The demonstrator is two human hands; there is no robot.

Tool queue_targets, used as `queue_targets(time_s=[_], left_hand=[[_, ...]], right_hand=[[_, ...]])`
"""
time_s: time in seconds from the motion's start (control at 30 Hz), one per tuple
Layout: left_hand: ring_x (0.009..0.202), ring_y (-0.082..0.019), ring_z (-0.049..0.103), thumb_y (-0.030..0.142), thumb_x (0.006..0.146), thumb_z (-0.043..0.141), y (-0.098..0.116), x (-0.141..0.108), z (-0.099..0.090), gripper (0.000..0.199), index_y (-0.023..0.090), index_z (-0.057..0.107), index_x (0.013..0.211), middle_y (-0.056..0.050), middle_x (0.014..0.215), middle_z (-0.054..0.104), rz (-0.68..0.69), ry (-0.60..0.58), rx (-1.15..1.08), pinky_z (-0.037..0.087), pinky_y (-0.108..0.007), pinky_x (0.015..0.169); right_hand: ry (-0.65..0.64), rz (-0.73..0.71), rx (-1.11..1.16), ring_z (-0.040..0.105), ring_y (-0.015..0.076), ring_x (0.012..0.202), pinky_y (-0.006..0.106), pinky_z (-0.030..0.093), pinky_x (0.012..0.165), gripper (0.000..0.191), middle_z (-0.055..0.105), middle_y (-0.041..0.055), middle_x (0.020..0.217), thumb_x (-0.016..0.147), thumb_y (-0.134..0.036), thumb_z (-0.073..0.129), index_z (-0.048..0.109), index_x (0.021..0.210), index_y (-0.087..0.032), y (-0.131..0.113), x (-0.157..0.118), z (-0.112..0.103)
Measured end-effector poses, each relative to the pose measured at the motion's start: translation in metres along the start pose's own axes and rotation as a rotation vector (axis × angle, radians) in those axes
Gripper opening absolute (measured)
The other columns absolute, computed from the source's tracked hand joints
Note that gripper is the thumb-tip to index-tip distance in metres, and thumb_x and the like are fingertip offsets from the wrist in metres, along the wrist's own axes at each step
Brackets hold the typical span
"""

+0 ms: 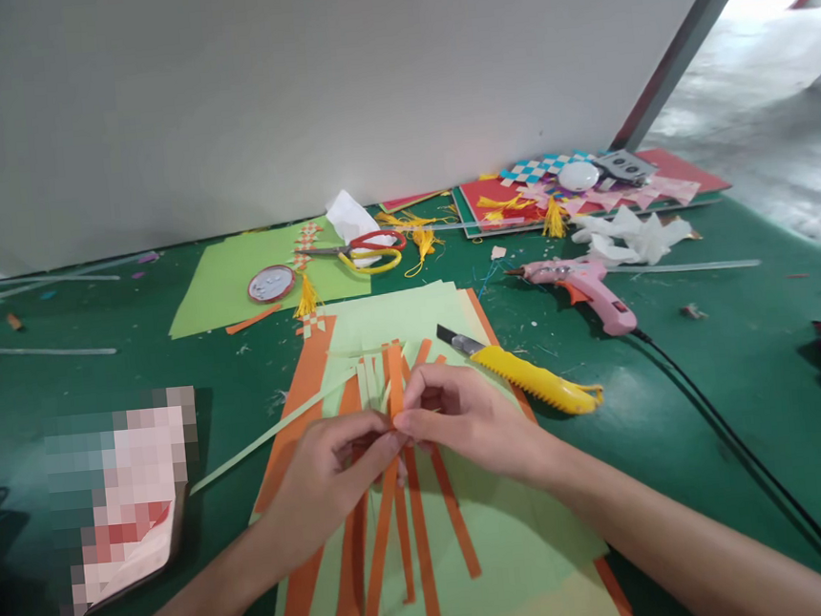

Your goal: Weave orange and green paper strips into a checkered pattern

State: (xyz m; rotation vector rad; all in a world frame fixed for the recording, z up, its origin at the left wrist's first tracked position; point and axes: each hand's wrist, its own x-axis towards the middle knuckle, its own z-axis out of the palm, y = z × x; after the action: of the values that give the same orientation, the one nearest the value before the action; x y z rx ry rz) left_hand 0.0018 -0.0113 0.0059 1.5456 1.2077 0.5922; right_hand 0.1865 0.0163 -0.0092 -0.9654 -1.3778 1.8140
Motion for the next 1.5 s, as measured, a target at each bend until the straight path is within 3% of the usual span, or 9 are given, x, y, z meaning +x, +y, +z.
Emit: queue_targets(time_s=[0.2, 0.37, 0.73, 0.83, 1.13, 1.27, 1.4, 1.5], left_hand=[[0.05, -0.008, 0.035, 0.032, 0.092, 0.052, 0.0, 0.0, 0.0, 0.029, 0.017, 0.064, 0.07, 0.004, 0.056, 0.051, 0.017, -0.01, 0.063, 0.028, -0.022, 0.049], [0.057, -0.01, 0.048, 0.034, 0.093, 0.051, 0.001, 0.0, -0.001, 0.032, 0.018, 0.064, 0.068, 0.001, 0.065, 0.065, -0.002, -0.051, -0.007, 0.034, -0.022, 0.054], [0.063, -0.013, 0.058, 0.041, 0.092, 0.053, -0.001, -0.002, 0.0, 0.033, 0.018, 0.065, 0.071, -0.001, 0.068, 0.067, -0.051, -0.086, -0.078, 0.042, -0.023, 0.06], [0.069, -0.014, 0.063, 0.038, 0.091, 0.055, -0.001, -0.001, 0.0, 0.028, 0.019, 0.065, 0.075, -0.002, 0.072, 0.069, -0.026, -0.063, -0.132, 0.046, -0.024, 0.066], [0.065, -0.012, 0.059, 0.035, 0.09, 0.059, 0.0, 0.001, -0.002, 0.026, 0.019, 0.065, 0.07, 0.0, 0.068, 0.067, -0.024, -0.016, -0.21, 0.042, -0.022, 0.061], [0.058, -0.01, 0.056, 0.035, 0.088, 0.062, 0.001, 0.002, -0.005, 0.027, 0.018, 0.065, 0.068, 0.001, 0.064, 0.065, -0.022, 0.037, -0.307, 0.04, -0.022, 0.056], [0.059, -0.009, 0.056, 0.037, 0.089, 0.062, -0.004, 0.004, -0.009, 0.025, 0.018, 0.067, 0.072, 0.001, 0.065, 0.064, -0.056, 0.127, -0.458, 0.041, -0.02, 0.057], [0.058, -0.007, 0.052, 0.038, 0.085, 0.067, -0.008, 0.006, -0.01, 0.025, 0.017, 0.065, 0.07, 0.003, 0.063, 0.06, -0.097, 0.198, -0.597, 0.04, -0.018, 0.057]], right_hand=[[0.015, 0.007, -0.034, 0.05, 0.0091, 0.057, 0.023, 0.038, 0.053, 0.026, 0.057, -0.0024, 0.064, 0.08, -0.036, 0.071, 0.056, 0.071, -0.017, -0.002, -0.002, 0.001], [0.027, 0.018, -0.017, 0.046, 0.0084, 0.056, 0.023, 0.036, 0.053, 0.032, 0.052, -0.0033, 0.06, 0.086, -0.042, 0.064, 0.055, 0.069, -0.017, -0.004, -0.001, 0.003], [0.083, -0.035, -0.088, 0.047, 0.0083, 0.056, 0.023, 0.036, 0.053, 0.031, 0.052, -0.0034, 0.061, 0.086, -0.042, 0.064, 0.057, 0.07, -0.017, -0.001, -0.001, -0.001], [0.085, -0.028, -0.124, 0.048, 0.0092, 0.056, 0.023, 0.037, 0.053, 0.029, 0.054, -0.0028, 0.061, 0.084, -0.041, 0.067, 0.058, 0.069, -0.017, -0.001, -0.001, 0.0], [0.055, -0.067, -0.165, 0.05, 0.0099, 0.058, 0.024, 0.04, 0.054, 0.025, 0.054, -0.0024, 0.065, 0.085, -0.038, 0.066, 0.057, 0.074, -0.017, -0.002, 0.001, 0.004], [0.121, -0.18, -0.318, 0.049, 0.0105, 0.058, 0.024, 0.041, 0.053, 0.019, 0.053, -0.0031, 0.068, 0.091, -0.033, 0.057, 0.058, 0.104, -0.019, 0.002, 0.0, 0.006], [0.147, -0.428, -0.627, 0.049, 0.0102, 0.059, 0.022, 0.041, 0.054, 0.044, 0.055, -0.0036, 0.072, 0.092, -0.017, 0.05, 0.043, 0.135, -0.026, 0.014, -0.004, 0.005], [0.039, -0.688, -0.964, 0.047, 0.0114, 0.06, 0.025, 0.042, 0.056, 0.056, 0.057, -0.0021, 0.077, 0.093, -0.009, 0.042, 0.032, 0.144, -0.03, 0.019, -0.006, 0.005]])
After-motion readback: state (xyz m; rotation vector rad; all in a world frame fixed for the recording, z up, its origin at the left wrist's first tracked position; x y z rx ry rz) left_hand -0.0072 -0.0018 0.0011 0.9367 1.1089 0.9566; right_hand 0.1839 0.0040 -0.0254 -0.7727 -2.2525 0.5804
